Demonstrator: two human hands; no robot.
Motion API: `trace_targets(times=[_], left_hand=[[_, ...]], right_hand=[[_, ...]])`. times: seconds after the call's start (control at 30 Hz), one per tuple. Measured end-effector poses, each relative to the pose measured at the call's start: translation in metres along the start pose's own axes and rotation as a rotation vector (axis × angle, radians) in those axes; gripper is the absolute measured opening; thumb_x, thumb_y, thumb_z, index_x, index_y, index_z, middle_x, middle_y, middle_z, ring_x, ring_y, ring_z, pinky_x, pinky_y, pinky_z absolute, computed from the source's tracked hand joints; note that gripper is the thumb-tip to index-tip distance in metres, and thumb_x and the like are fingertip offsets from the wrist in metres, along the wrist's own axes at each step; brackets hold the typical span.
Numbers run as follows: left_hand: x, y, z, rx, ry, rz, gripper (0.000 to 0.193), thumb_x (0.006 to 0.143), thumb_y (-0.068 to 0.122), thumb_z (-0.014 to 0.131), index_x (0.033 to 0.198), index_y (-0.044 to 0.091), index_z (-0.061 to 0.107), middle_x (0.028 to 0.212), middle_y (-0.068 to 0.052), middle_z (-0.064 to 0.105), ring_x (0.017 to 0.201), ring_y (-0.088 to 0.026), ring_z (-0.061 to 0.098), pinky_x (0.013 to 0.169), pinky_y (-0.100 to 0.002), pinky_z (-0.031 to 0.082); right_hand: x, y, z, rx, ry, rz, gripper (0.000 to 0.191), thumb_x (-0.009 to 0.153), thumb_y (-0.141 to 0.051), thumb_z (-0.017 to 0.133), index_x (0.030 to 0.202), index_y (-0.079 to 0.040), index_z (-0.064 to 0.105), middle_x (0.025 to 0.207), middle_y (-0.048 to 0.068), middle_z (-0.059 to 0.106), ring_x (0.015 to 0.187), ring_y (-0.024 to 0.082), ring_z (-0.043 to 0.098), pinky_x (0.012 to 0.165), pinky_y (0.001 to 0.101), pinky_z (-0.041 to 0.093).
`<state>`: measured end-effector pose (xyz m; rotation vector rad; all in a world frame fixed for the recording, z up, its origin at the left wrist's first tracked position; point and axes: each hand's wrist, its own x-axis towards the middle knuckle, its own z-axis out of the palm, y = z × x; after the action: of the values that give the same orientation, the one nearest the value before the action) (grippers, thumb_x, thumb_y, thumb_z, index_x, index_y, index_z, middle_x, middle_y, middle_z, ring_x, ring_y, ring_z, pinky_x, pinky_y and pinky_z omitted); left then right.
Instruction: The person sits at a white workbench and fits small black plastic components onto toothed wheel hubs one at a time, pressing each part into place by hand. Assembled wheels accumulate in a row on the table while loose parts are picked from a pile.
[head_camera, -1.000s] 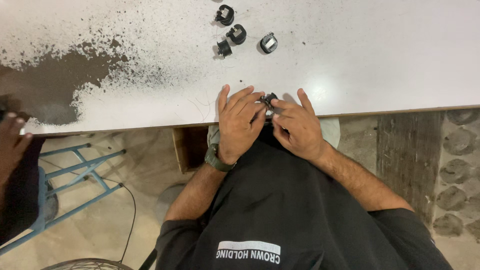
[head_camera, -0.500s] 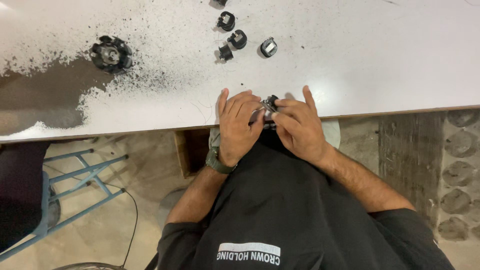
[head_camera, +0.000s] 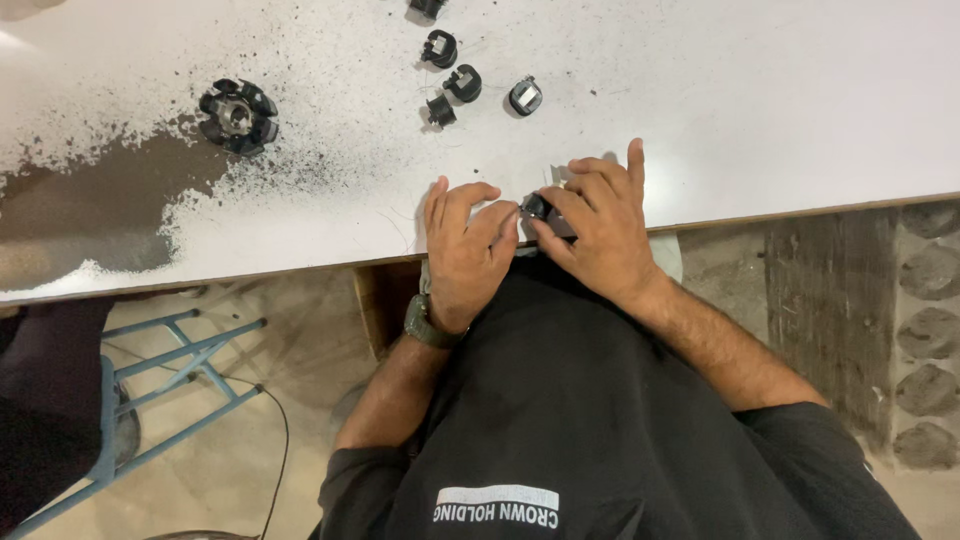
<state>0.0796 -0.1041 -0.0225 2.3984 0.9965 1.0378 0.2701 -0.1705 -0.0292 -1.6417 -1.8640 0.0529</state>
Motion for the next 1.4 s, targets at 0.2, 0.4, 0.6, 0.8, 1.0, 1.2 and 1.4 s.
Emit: trace_targets(times=[0.2, 0.4, 0.6, 0.8, 1.0, 1.2, 1.4], left_hand=[[0.008, 0.005, -0.009, 0.122, -0.080, 0.160, 0.019, 0.084, 0.007, 0.079, 0.101, 0.010, 0.070, 0.126, -0.008, 0.060, 0.127, -0.029, 0.058, 0.118, -0.054, 0.038], [0.016, 0.010, -0.009, -0.060, -0.128, 0.053, 0.016, 0.085, 0.005, 0.078, 0.100, 0.009, 0.072, 0.117, -0.008, 0.063, 0.105, -0.026, 0.063, 0.093, -0.044, 0.050], [0.021, 0.006, -0.012, -0.364, -0.274, -0.387, 0.006, 0.089, 0.004, 0.072, 0.093, 0.004, 0.068, 0.082, -0.007, 0.067, 0.066, -0.016, 0.064, 0.058, -0.030, 0.050], [0.015, 0.004, -0.008, -0.398, -0.254, -0.386, 0.009, 0.087, 0.002, 0.072, 0.089, 0.003, 0.063, 0.077, -0.007, 0.066, 0.062, -0.015, 0.061, 0.056, -0.030, 0.049], [0.010, 0.003, 0.001, -0.414, -0.165, -0.262, 0.013, 0.086, -0.001, 0.070, 0.091, 0.004, 0.059, 0.084, -0.007, 0.066, 0.072, -0.018, 0.064, 0.062, -0.033, 0.052], [0.007, 0.001, 0.002, -0.447, -0.148, -0.280, 0.014, 0.086, -0.002, 0.070, 0.090, 0.004, 0.059, 0.083, -0.007, 0.066, 0.070, -0.019, 0.065, 0.061, -0.033, 0.052], [0.007, 0.001, 0.003, -0.438, -0.155, -0.287, 0.014, 0.085, -0.002, 0.070, 0.090, 0.004, 0.059, 0.081, -0.007, 0.065, 0.069, -0.018, 0.064, 0.060, -0.033, 0.052]], right_hand=[[0.000, 0.001, 0.001, 0.032, 0.019, 0.015, 0.034, 0.083, -0.022, 0.089, 0.108, -0.008, 0.073, 0.106, 0.008, 0.061, 0.124, 0.029, 0.054, 0.125, 0.0691, 0.011], [0.002, 0.002, -0.007, 0.001, -0.086, -0.084, 0.040, 0.082, -0.023, 0.089, 0.115, -0.006, 0.073, 0.109, 0.010, 0.059, 0.127, 0.030, 0.054, 0.125, 0.0715, 0.013], [0.004, 0.003, -0.010, 0.025, -0.111, -0.041, 0.040, 0.080, -0.024, 0.088, 0.114, -0.008, 0.074, 0.109, 0.010, 0.059, 0.126, 0.030, 0.053, 0.124, 0.0730, 0.012], [-0.009, -0.001, -0.009, 0.123, 0.139, -0.099, 0.030, 0.089, -0.008, 0.089, 0.113, -0.011, 0.071, 0.103, 0.006, 0.063, 0.121, 0.027, 0.062, 0.131, 0.0610, 0.017], [-0.022, -0.008, 0.008, 0.290, 0.103, -0.082, 0.033, 0.084, 0.004, 0.080, 0.110, -0.005, 0.062, 0.104, 0.009, 0.068, 0.115, 0.029, 0.068, 0.127, 0.0598, 0.031], [-0.024, -0.008, 0.012, 0.234, 0.098, -0.097, 0.034, 0.081, 0.006, 0.080, 0.109, -0.006, 0.064, 0.101, 0.008, 0.069, 0.115, 0.028, 0.068, 0.127, 0.0581, 0.030], [-0.024, -0.009, 0.012, 0.248, 0.113, -0.098, 0.034, 0.083, 0.006, 0.080, 0.110, -0.006, 0.064, 0.102, 0.008, 0.069, 0.117, 0.028, 0.068, 0.128, 0.0581, 0.029]])
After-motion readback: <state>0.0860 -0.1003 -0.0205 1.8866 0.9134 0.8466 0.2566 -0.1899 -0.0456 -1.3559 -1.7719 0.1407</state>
